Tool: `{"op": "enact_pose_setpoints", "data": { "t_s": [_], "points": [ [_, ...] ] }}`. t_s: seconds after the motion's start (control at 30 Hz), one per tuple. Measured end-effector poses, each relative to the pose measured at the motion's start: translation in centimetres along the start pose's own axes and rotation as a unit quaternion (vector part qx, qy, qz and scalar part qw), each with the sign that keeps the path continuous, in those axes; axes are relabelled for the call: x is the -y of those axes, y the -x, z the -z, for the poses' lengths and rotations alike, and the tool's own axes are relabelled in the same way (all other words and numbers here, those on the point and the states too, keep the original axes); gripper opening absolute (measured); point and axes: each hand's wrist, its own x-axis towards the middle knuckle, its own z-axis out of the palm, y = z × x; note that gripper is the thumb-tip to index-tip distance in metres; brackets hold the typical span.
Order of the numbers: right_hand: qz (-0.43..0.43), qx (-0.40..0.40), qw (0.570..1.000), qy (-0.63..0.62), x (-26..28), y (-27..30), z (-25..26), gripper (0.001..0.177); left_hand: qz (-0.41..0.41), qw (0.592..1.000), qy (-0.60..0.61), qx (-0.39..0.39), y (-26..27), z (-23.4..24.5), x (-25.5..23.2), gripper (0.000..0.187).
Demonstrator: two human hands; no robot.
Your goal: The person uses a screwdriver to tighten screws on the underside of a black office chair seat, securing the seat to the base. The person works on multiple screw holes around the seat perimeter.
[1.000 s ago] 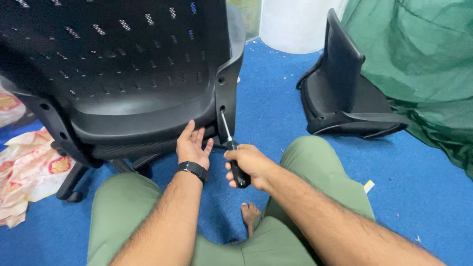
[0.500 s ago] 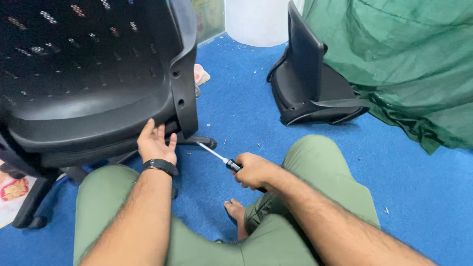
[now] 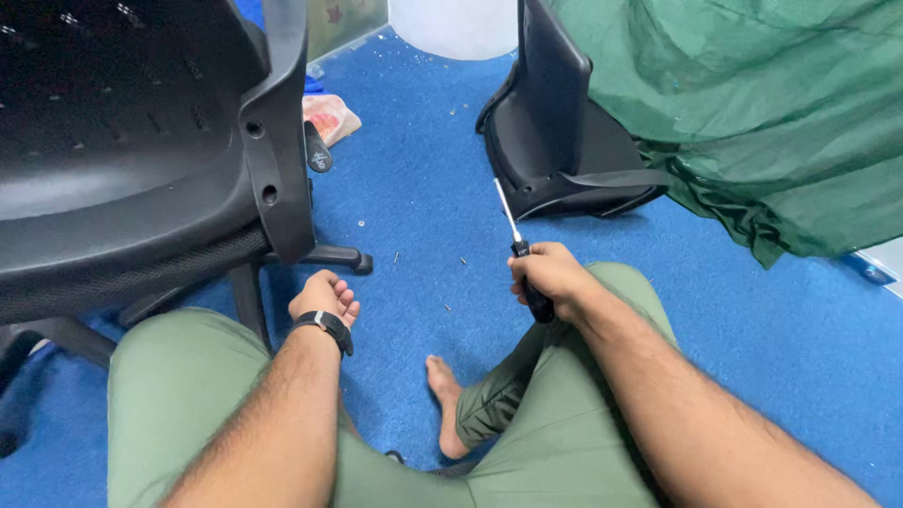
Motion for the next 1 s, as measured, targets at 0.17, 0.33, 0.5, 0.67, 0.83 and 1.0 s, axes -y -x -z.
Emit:
{"op": "enact_pose_setpoints", "data": {
  "t_s": [0.17,0.33,0.5,0.67,0.83,1.0],
  "points": [
    [-0.019,-0.005,1.000,-0.008,-1.2,-3.2,0.4,0.010,-0.016,0.985,-0.174,0.009,-0.2,0.2,2.1,0.011],
    [-0.082,-0.007,0.996,0.037,-3.7,-6.2,0.2,0.020,-0.026,0.955,-0.287,0.074,-1.3,-0.6,5.9,0.007],
    [-0.155,-0.011,0.988,0.009,-7.0,-9.2,-0.3,0.021,-0.018,0.939,-0.325,0.110,-2.9,-2.0,9.6,0.007],
    [-0.104,-0.009,0.994,0.029,-11.7,-15.0,-3.4,0.099,0.023,0.944,-0.281,0.171,-4.7,-3.7,12.9,0.012],
    [-0.231,0.013,0.971,0.066,-18.4,-21.3,-6.6,0.023,0.060,0.937,-0.287,0.189,-6.5,-4.0,14.8,0.014],
    [-0.226,0.008,0.973,0.038,-26.9,-25.1,-8.0,0.005,0.115,0.946,-0.258,0.162,-8.4,-2.4,16.1,0.015]
  ]
}}
